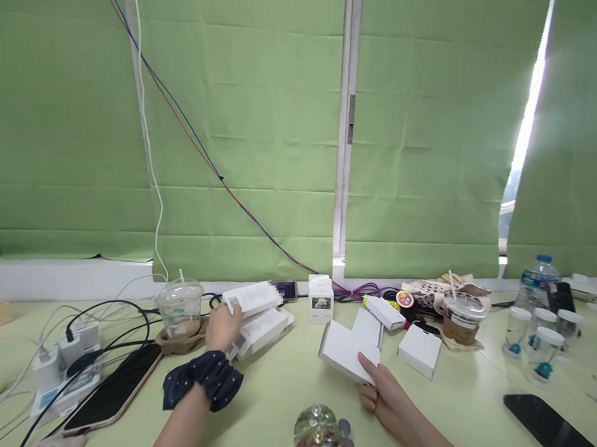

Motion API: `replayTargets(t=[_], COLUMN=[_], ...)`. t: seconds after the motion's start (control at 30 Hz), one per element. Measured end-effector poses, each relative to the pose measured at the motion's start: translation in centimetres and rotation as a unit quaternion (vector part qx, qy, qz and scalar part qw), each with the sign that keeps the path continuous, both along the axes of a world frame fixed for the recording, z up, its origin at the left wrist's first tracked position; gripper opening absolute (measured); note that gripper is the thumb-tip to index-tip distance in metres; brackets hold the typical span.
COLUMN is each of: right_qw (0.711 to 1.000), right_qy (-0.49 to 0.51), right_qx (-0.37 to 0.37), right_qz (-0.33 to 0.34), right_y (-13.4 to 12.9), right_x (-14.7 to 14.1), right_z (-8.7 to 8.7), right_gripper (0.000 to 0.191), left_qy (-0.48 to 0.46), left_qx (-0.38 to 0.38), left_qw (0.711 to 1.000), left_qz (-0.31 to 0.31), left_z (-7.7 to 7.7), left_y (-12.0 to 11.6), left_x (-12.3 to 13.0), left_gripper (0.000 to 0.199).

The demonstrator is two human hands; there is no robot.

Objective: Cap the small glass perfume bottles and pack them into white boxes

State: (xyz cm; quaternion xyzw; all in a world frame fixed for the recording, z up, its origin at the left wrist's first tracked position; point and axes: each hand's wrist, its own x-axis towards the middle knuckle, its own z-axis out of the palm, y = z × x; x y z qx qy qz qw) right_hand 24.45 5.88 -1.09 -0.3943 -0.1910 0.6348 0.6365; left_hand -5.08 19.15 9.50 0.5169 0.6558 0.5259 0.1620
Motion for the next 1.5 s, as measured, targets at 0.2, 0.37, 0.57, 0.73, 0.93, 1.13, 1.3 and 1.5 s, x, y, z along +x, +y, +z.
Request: replayTargets(t=[0.2,0.37,0.57,0.73,0.93,1.13,1.3,1.5], right_qw=[1.0,0.999,0.997,0.998,0.998,0.993,0.98,0.983], right_qy=[-0.006,-0.018,-0.035,-0.029,-0.019,-0.051,-0.078,-0.019], right_qx=[0.0,0.002,0.027,0.016,0.023,0.033,0.093,0.091], right_qz=[0.009,0.027,0.065,0.06,0.055,0.101,0.157,0.157], right_y=[0.1,-0.1,0.1,0.4,1.1,1.1,1.1,1.4], right_x=[0.1,0.3,0.4,0.1,0.5,0.6,0.2,0.4], right_z=[0.0,0.2,0.1,0.0,-0.2,-0.8,-1.1,-1.0], right_gripper=[0.059,0.064,0.061,0.057,0.049,0.052,0.051,0.049], left_qy=[0.063,0.101,0.017,-0.027,-0.066,-0.052,0.046,0.117], left_qx=[0.049,0.045,-0.071,-0.095,-0.044,-0.009,-0.075,-0.144], left_qw=[0.996,0.931,0.794,0.821,0.878,0.89,0.811,0.701], left_qz=[-0.045,-0.347,-0.603,-0.563,-0.471,-0.453,-0.579,-0.688], left_z=[0.6,0.6,-1.5,-1.7,-0.1,-0.3,-0.3,-1.6], left_y=[-1.4,-4.4,-7.8,-7.0,-4.6,-2.7,-2.9,-3.5], left_x=[2.0,7.0,11.5,11.2,9.5,13.4,16.0,13.2], left_gripper=[0.06,0.057,0.069,0.036,0.03,0.072,0.095,0.082])
